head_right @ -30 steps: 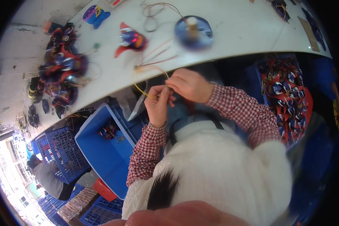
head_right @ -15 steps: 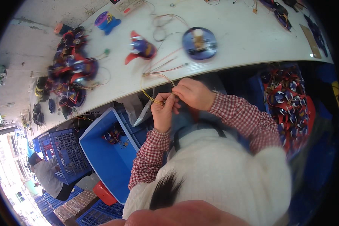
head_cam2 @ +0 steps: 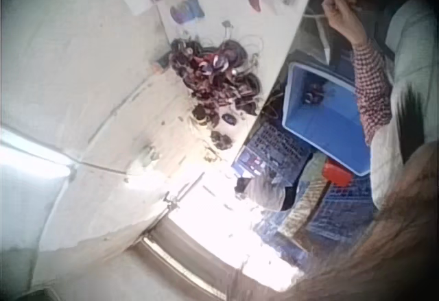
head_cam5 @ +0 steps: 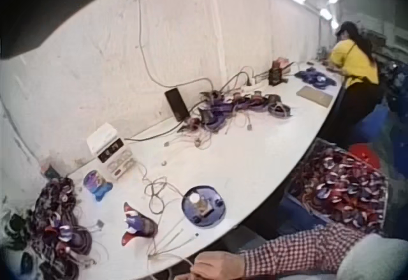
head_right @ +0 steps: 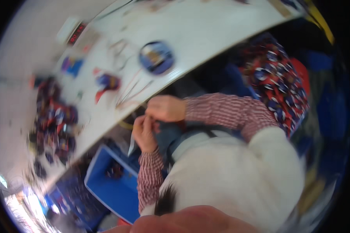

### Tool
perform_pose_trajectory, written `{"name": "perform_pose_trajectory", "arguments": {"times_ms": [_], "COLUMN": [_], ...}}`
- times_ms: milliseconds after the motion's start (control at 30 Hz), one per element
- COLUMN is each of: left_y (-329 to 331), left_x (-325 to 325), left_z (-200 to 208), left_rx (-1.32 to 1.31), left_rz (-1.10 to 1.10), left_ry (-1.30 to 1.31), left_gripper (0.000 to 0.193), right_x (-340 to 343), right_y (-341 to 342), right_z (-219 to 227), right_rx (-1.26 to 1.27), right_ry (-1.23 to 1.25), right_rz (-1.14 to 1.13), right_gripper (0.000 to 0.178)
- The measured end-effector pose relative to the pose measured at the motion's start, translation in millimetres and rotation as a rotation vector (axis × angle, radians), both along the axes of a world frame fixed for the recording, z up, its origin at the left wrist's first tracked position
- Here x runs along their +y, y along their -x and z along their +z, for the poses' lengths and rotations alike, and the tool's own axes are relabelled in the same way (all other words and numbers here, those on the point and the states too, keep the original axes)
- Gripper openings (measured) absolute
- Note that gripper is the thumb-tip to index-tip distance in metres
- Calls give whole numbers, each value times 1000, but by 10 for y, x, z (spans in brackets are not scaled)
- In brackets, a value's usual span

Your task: Assembling small plastic toy components at a workbench and placing them into a blue collection bin.

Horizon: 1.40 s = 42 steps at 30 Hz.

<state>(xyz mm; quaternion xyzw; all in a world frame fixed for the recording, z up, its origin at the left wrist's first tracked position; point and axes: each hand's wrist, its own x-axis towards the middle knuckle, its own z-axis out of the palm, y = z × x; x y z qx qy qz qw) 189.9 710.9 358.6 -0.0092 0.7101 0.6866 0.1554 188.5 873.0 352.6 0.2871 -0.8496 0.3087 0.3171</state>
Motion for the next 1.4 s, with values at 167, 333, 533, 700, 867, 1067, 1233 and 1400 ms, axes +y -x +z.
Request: {"name": "perform_pose_trajectory", "arguments": {"times_ms": [167,333,533,700,867,1067,1233,1400], "left_y": [9,140,23,86,382,989,1153,1184], "left_x": [-51,-410,-1000,-650,269,798,967,1022], "left_z": [-91,-332,-386,-60,285,-5,-50,27], "left_rx": [31,13,572,828,942,1038,1117,907], "left_rz": [20,-143,40,65,-244,-280,-341,-427], "left_ry": [11,67,859,799,531,731,638,612], "left_gripper": [14,25,58,72,81,96,85,96], "right_x": [-74,190,650,642,636,689,725,702], "right_y": [111,132,353,710,873,878,902,875], "right_z": [-286,-69,396,379,350,424,432,376], "right_rx": [61,-26,-118,-188,-327,-420,-445,-329], "right_ry": [17,79,402,274,172,36,-19,17], "right_rz": [2,-121,-329,-358,-343,-421,-418,-416], "right_gripper": [8,13,52,47,38,24,22,22]}}
